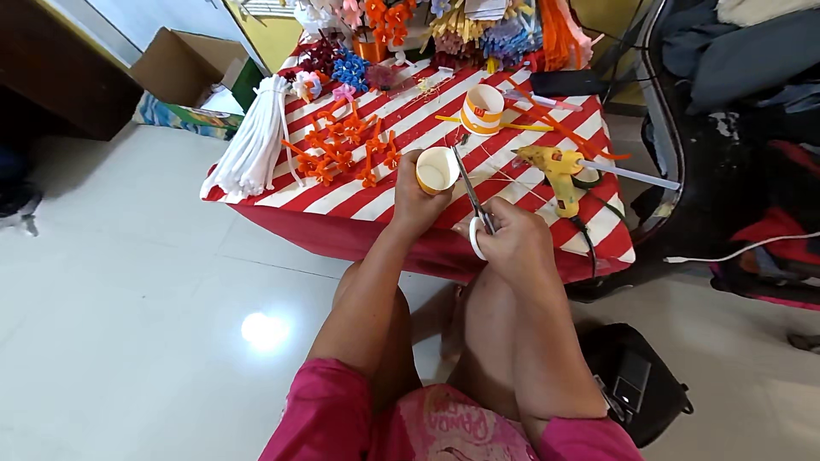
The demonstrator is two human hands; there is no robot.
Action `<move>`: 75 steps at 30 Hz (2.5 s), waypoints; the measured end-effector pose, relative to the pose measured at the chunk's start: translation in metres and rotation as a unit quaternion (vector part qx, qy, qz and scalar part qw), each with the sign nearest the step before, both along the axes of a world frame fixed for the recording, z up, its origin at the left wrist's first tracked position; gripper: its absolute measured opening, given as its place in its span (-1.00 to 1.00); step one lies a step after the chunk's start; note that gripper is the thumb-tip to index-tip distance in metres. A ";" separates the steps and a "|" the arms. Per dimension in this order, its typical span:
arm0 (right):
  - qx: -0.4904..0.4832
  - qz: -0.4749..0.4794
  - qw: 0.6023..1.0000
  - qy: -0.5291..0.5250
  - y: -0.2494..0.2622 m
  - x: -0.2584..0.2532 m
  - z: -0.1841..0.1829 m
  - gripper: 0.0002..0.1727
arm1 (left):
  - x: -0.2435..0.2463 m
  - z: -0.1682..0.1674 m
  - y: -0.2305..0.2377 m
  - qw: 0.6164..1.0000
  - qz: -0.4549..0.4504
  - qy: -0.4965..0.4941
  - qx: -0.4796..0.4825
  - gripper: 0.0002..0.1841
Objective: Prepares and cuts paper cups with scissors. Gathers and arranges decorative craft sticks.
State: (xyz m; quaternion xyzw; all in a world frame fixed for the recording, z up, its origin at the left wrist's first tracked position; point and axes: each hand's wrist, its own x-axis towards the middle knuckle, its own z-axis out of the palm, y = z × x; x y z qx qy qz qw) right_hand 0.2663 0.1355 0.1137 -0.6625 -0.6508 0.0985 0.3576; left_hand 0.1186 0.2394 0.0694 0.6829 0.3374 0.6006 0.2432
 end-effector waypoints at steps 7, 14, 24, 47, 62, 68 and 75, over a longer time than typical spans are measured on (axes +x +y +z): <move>-0.009 0.007 1.000 0.009 0.001 0.004 -0.001 -0.69 | -0.015 0.011 -0.007 0.993 -0.070 0.073 -0.059 -0.22; -0.018 0.019 1.000 0.007 0.000 0.007 0.001 -0.66 | -0.020 0.010 -0.002 0.988 -0.118 0.036 -0.096 -0.24; -0.026 0.029 0.999 0.023 0.000 0.010 0.001 -0.65 | -0.035 0.015 -0.005 0.965 -0.195 0.059 -0.167 -0.14; 0.003 0.014 0.999 0.032 0.010 0.001 -0.011 -0.56 | -0.005 0.000 0.005 1.000 -0.018 -0.012 0.006 -0.27; 0.000 0.012 1.000 0.016 0.008 0.004 -0.006 -0.70 | -0.012 0.005 -0.002 0.998 -0.022 0.045 -0.026 -0.28; -0.026 0.027 0.999 0.014 0.006 0.009 -0.001 -0.68 | -0.020 0.008 -0.001 0.989 -0.101 0.035 -0.100 -0.24; -0.048 0.032 0.998 0.023 0.004 0.013 0.002 -0.72 | -0.027 0.011 -0.003 0.982 -0.120 0.047 -0.135 -0.22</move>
